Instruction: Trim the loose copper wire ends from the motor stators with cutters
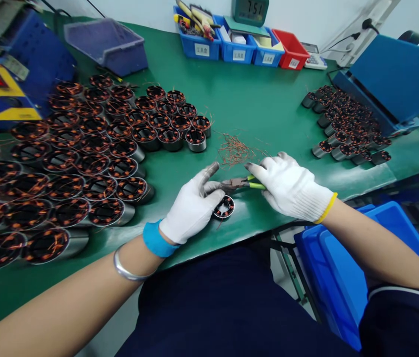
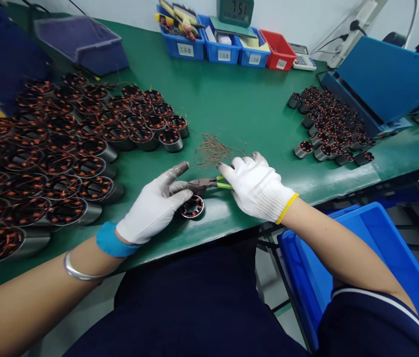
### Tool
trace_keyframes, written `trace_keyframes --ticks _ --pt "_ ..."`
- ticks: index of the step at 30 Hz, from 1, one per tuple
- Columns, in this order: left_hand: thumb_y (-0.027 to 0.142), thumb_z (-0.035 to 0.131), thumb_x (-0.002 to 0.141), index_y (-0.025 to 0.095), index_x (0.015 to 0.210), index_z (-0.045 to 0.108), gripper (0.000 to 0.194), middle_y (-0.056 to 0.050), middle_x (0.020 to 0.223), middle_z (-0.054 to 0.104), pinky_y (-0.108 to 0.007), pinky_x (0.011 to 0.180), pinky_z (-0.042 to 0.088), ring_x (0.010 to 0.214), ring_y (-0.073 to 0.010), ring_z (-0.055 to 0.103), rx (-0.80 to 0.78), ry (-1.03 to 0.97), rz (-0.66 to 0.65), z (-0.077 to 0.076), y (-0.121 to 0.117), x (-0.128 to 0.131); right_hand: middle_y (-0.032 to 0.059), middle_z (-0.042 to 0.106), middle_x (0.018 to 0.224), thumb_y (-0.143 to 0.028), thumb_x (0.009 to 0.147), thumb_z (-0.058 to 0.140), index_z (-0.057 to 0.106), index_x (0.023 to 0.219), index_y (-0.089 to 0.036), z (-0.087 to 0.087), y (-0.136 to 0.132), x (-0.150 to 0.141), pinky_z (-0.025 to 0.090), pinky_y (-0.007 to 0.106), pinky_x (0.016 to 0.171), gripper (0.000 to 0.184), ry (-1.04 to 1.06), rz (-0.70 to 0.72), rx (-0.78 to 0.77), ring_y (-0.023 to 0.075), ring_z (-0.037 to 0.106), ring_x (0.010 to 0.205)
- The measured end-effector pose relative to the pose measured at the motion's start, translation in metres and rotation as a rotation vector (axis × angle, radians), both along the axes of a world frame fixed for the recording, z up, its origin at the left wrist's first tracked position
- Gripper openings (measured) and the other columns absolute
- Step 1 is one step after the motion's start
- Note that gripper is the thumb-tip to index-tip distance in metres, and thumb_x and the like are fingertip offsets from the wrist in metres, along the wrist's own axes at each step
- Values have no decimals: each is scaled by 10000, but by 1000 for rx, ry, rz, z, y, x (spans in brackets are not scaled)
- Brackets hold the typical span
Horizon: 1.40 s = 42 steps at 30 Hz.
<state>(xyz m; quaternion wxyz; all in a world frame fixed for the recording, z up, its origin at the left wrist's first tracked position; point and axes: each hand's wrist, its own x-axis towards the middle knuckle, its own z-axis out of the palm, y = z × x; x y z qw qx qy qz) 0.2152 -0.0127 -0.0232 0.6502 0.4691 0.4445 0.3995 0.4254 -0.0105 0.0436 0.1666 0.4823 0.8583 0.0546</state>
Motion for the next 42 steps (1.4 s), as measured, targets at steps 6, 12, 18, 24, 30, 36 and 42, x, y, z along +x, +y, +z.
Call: trace_keyframes --ticks 6,12,18,24,30,36,42 --pt "241 656 751 52 1471 304 824 -223 1325 591 -448 1056 435 1179 -283 614 1 -26 -9 1 -1 1 140 556 1131 -290 895 412 395 1428 -220 7 -1 -7 409 372 705 538 -5 -74 -45 293 564 943" --pt "246 652 755 53 1472 309 817 -229 1331 583 -449 1042 442 1166 -282 617 14 2 -8 -2 0 1 124 573 1121 -318 907 397 454 1358 -238 11 0 -10 389 336 626 461 -43 -91 -75 286 595 911" --pt "267 663 747 41 1502 220 904 -207 1202 665 -481 1052 427 1139 -281 631 11 -6 -30 -1 -1 0 127 582 1094 -353 905 442 508 1281 -192 16 12 -6 403 360 708 414 -61 -46 -56 268 594 883" --pt "287 624 770 78 1536 89 957 -196 1235 657 -518 1084 390 1222 -292 586 29 20 -12 0 -14 -6 133 566 1133 -336 850 531 491 1316 -174 18 25 -11 309 523 983 495 -73 60 33 291 550 975" --pt "256 584 790 56 1531 144 885 -213 1445 487 -467 1162 311 1293 -280 531 97 53 -25 -5 -11 -7 111 573 1126 -292 865 479 508 1319 -200 25 29 -26 198 603 1059 464 -122 151 66 289 542 985" --pt "176 640 724 154 1501 330 836 -124 1562 340 -425 1182 311 1433 -304 336 138 100 48 -13 -7 -9 114 583 1080 -273 860 483 576 1228 -190 27 32 -31 245 574 1036 388 -140 176 63 291 549 976" --pt "247 579 778 90 1534 170 874 -189 1362 574 -510 1128 361 1279 -295 538 105 95 -46 -9 -8 -7 138 584 1061 -365 906 414 599 1181 -191 29 29 -30 409 402 736 375 -98 14 7 289 568 904"
